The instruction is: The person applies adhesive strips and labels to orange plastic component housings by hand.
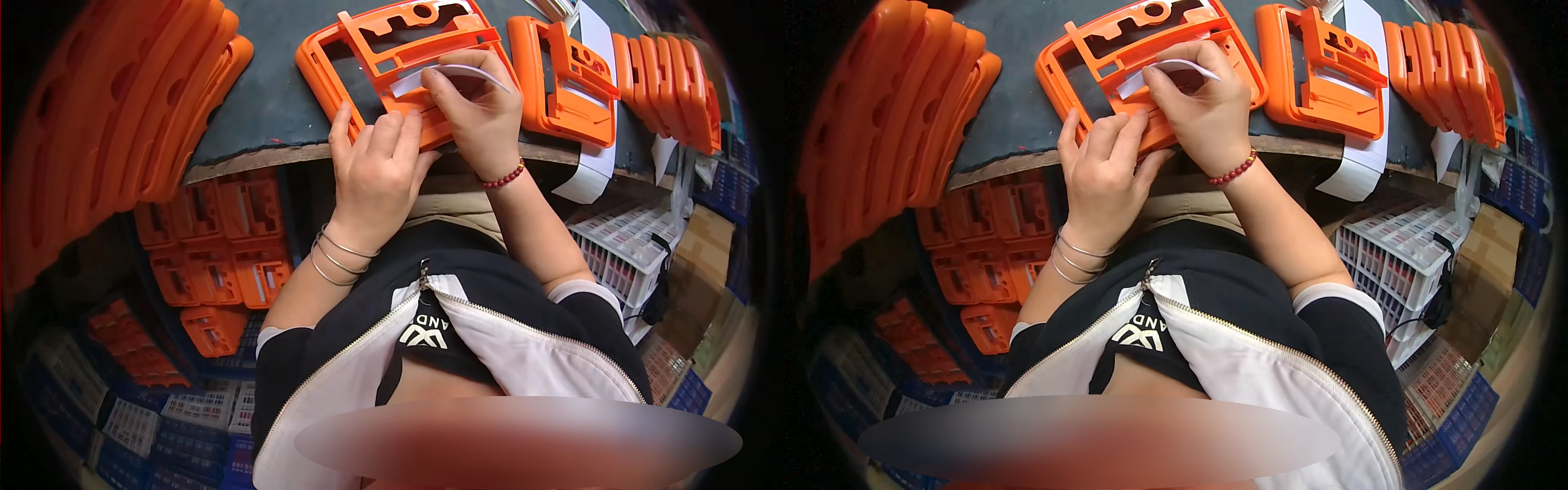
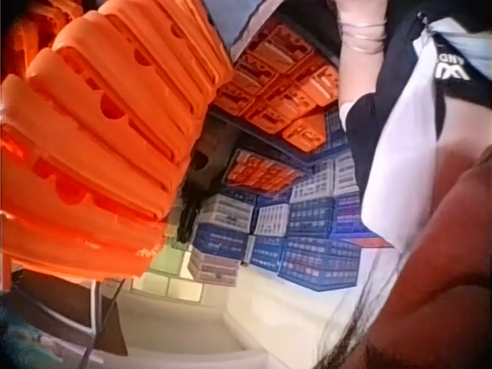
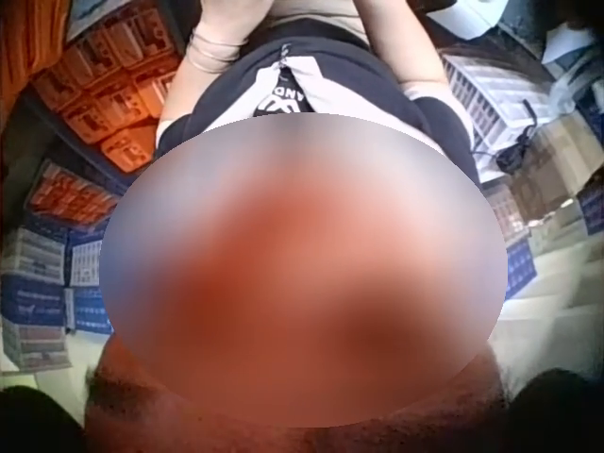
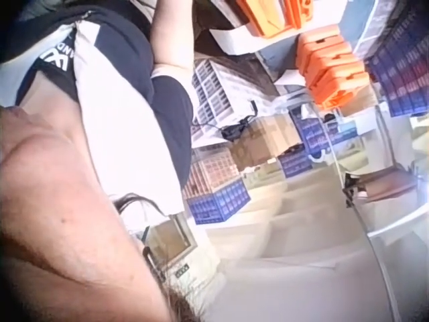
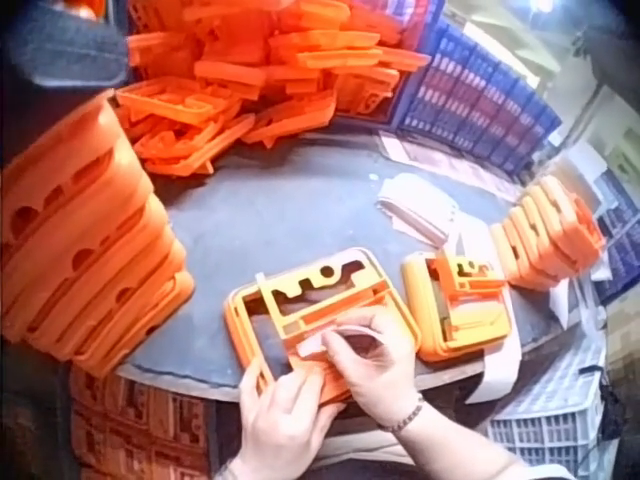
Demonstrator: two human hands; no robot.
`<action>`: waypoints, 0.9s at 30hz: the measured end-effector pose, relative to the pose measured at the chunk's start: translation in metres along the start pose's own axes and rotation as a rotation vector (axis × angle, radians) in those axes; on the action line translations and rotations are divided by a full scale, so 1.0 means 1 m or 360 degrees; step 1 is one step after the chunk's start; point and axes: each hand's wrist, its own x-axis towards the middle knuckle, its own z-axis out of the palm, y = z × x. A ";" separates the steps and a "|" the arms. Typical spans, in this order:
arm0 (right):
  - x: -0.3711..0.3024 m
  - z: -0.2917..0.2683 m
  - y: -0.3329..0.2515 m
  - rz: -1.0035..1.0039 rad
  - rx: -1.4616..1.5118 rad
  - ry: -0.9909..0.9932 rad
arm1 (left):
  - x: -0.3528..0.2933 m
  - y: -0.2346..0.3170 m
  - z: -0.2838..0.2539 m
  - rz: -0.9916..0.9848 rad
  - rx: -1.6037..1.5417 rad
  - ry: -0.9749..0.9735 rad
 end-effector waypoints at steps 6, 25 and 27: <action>0.002 0.002 0.003 -0.0028 0.0055 -0.0025 | 0.000 0.000 0.000 0.0009 0.0017 -0.0018; 0.026 -0.050 -0.017 -0.0233 -0.0579 -0.0008 | 0.005 0.003 -0.005 -0.0018 0.0091 -0.0130; 0.034 -0.061 -0.011 -0.0223 -0.0544 0.0006 | 0.004 0.003 -0.006 -0.0027 0.0122 -0.0143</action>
